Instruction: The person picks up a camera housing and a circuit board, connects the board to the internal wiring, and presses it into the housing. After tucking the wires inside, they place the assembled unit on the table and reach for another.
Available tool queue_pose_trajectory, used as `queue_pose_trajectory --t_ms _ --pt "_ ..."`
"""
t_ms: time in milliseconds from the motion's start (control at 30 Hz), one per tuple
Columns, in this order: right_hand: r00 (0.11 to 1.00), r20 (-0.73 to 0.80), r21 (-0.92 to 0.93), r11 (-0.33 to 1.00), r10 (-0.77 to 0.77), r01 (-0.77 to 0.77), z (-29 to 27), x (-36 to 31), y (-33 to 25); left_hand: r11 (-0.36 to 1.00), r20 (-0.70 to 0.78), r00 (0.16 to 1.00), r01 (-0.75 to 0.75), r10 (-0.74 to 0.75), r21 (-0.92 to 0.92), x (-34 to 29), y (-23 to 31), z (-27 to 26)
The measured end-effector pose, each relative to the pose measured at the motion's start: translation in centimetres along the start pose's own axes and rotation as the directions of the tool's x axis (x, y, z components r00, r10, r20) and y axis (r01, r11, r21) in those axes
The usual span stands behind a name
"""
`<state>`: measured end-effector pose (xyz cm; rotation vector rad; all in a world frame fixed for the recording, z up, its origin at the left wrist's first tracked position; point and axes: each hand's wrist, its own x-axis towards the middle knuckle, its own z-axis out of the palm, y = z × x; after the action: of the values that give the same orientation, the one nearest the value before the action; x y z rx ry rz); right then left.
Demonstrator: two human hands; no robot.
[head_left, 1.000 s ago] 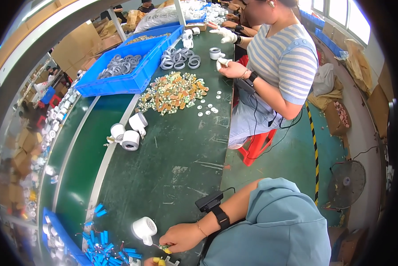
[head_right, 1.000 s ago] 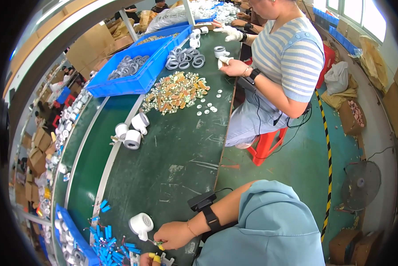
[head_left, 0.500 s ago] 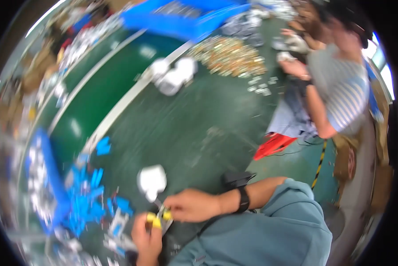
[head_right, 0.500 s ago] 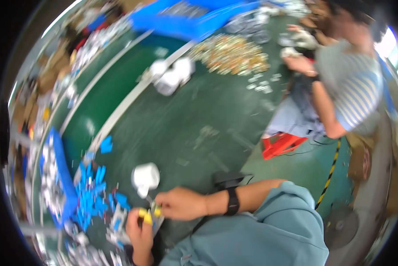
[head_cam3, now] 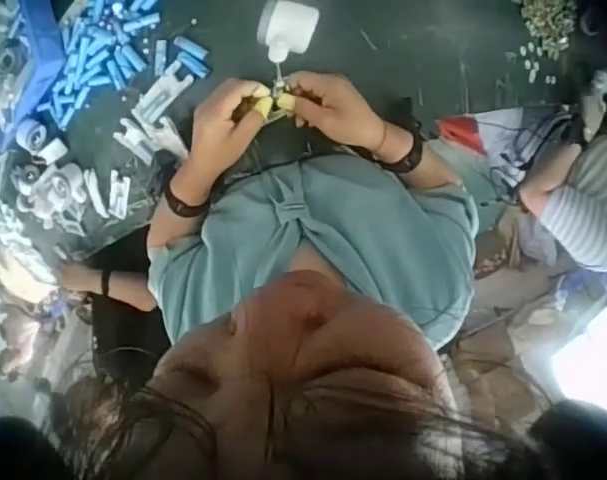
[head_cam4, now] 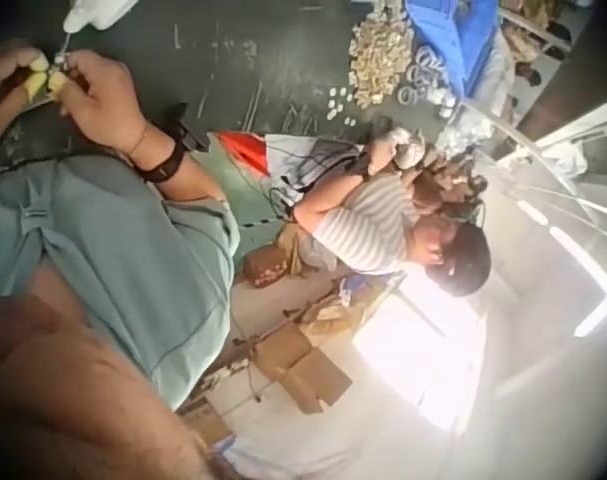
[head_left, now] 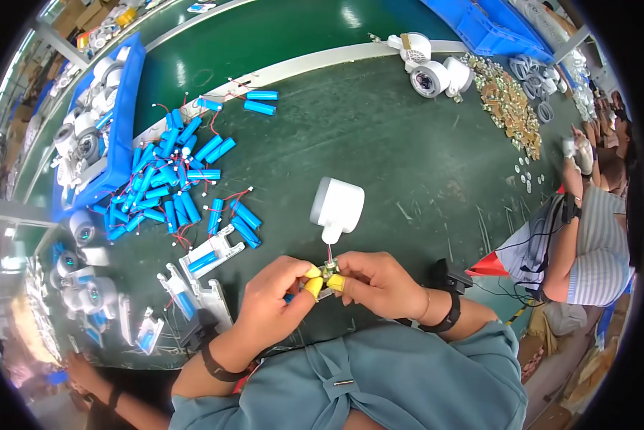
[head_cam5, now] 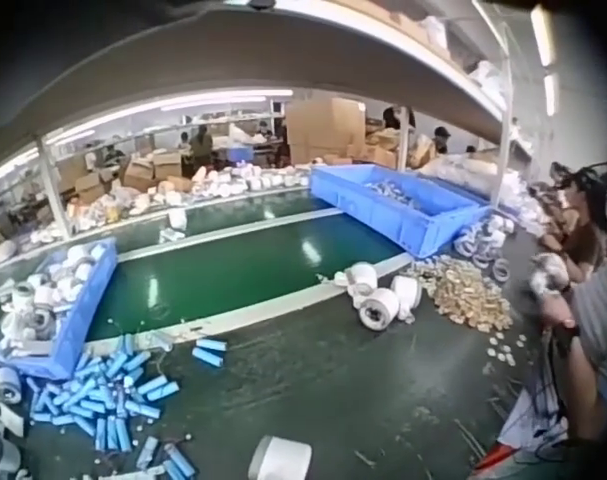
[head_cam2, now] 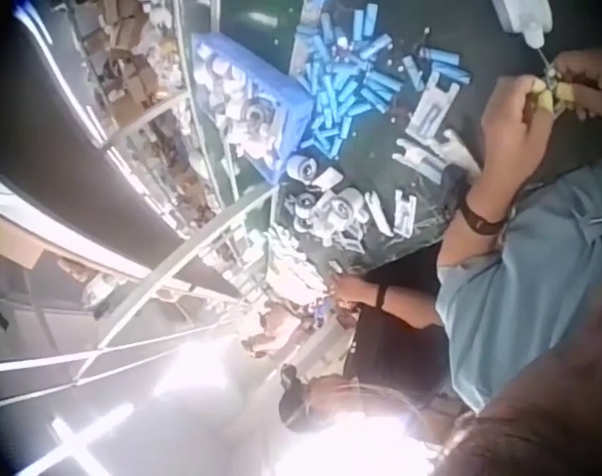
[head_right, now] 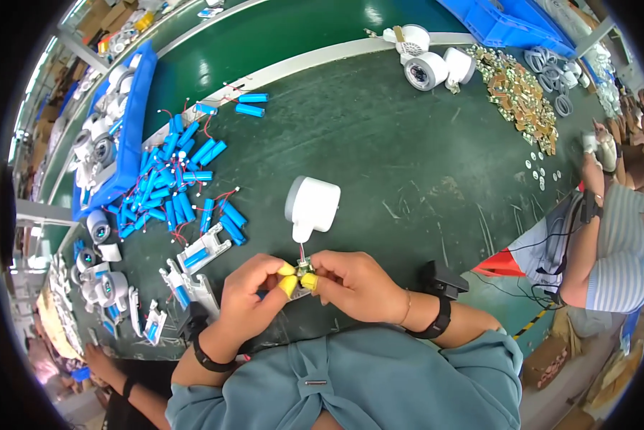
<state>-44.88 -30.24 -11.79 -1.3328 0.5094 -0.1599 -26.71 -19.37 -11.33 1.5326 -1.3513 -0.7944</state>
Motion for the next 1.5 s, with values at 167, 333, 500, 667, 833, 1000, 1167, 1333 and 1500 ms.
queue_pose_trajectory --t_ms 167,333,500,667,833,1000,1167,1333,1500 --pt "0.996 -0.075 -0.101 0.994 -0.045 0.037 0.4 0.1 -0.5 0.991 0.019 0.995 -0.099 0.098 0.088 -0.1 -0.5 -0.1" --pt "0.993 -0.073 -0.186 0.979 -0.095 0.08 0.4 0.1 -0.4 0.989 0.052 0.994 -0.105 0.1 0.108 0.3 -0.5 -0.1" --pt "0.976 -0.103 -0.348 0.926 -0.191 0.145 0.7 0.1 0.3 0.997 0.094 0.994 -0.065 0.06 0.047 0.3 -0.6 -0.3" --pt "0.946 -0.142 -0.43 0.879 -0.29 0.205 1.1 0.2 0.4 0.998 0.1 0.994 -0.04 0.036 0.046 0.2 -0.5 -0.5" --pt "0.951 -0.136 -0.433 0.88 -0.276 0.194 1.0 0.1 0.4 0.999 0.1 0.995 -0.021 0.018 0.03 0.2 -0.3 -0.4" --pt "0.935 -0.119 -0.514 0.826 -0.335 0.23 1.1 0.2 0.7 1.0 0.1 0.995 -0.011 0.008 0.026 0.1 -0.4 -0.5" --pt "0.915 -0.079 -0.621 0.738 -0.395 0.264 1.1 0.2 0.8 0.997 0.194 0.981 -0.032 0.018 0.067 0.7 -0.4 -1.5" --pt "0.902 -0.093 -0.642 0.718 -0.421 0.269 1.4 0.3 0.8 0.997 0.199 0.98 -0.041 0.028 0.064 0.6 -0.4 -1.2" --pt "0.855 -0.137 -0.733 0.632 -0.5 0.252 2.3 0.4 1.1 0.997 0.09 0.993 0.073 -0.075 0.026 -0.1 -0.2 -0.4"
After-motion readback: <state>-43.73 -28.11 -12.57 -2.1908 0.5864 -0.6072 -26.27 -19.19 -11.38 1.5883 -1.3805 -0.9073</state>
